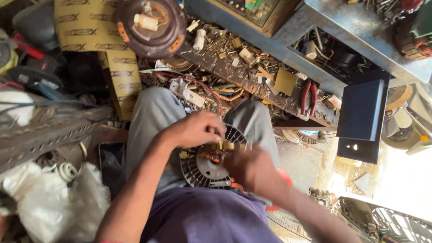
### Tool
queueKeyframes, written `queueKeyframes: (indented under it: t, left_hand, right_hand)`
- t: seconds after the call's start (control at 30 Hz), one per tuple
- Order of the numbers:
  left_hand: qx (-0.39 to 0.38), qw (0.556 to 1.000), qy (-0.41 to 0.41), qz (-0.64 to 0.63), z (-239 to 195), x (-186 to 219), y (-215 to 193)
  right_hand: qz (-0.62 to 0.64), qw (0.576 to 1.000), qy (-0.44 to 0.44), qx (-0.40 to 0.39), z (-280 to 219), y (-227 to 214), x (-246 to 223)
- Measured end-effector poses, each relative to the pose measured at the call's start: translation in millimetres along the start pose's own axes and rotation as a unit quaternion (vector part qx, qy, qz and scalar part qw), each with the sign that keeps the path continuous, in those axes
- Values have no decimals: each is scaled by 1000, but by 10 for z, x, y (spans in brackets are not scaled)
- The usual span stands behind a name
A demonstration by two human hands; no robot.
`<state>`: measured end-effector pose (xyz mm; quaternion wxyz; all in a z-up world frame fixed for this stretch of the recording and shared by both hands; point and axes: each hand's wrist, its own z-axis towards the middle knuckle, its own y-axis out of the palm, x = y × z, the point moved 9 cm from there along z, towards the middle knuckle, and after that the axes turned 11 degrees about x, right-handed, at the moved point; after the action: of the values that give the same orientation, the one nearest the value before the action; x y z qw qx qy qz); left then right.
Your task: The person manipulates the wires and a central shaft of a motor stator by hand and with a pair of scissors.
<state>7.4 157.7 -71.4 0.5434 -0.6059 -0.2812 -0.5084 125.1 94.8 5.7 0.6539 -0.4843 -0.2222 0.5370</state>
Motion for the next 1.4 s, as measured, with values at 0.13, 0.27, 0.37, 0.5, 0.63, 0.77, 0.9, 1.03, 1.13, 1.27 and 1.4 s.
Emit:
queueKeyframes:
  t: [0.13,0.27,0.37,0.5,0.63,0.77,0.9,1.03,1.13,1.27,1.4]
  left_hand:
    - [223,933,-78,-273,-456,265,-222]
    - [185,931,164,267,-688,1123,117]
    - [190,914,192,303,-760,1160,136]
    - [258,921,182,229,-723,1201,-30]
    - [332,940,10,-75,-274,639,-271]
    - [172,980,-13,99,70,291,-287]
    - [160,971,-54,-168,-221,524,-235]
    - [269,871,289,292,-652,1596,-78]
    - [305,919,201,151,-533,1433,-287]
    - [351,924,-28,-148,-151,539,-302]
    - [103,991,-26,78,62,194,-252]
  right_hand:
    - [99,993,23,-60,-100,-375,-112]
    - [97,977,185,-47,-79,-434,458]
    - [200,961,192,-5,-93,-287,661]
    - [232,956,179,32,60,147,974]
    - [198,927,315,36,154,276,1239]
    - [-12,990,138,-8,186,93,717]
    - [149,984,36,-85,-233,-120,-95]
    - [66,970,233,0,-326,-263,822]
    - [251,933,257,26,-25,304,1067]
    - [142,951,235,140,193,83,1151]
    - [-133,969,120,-168,42,410,691]
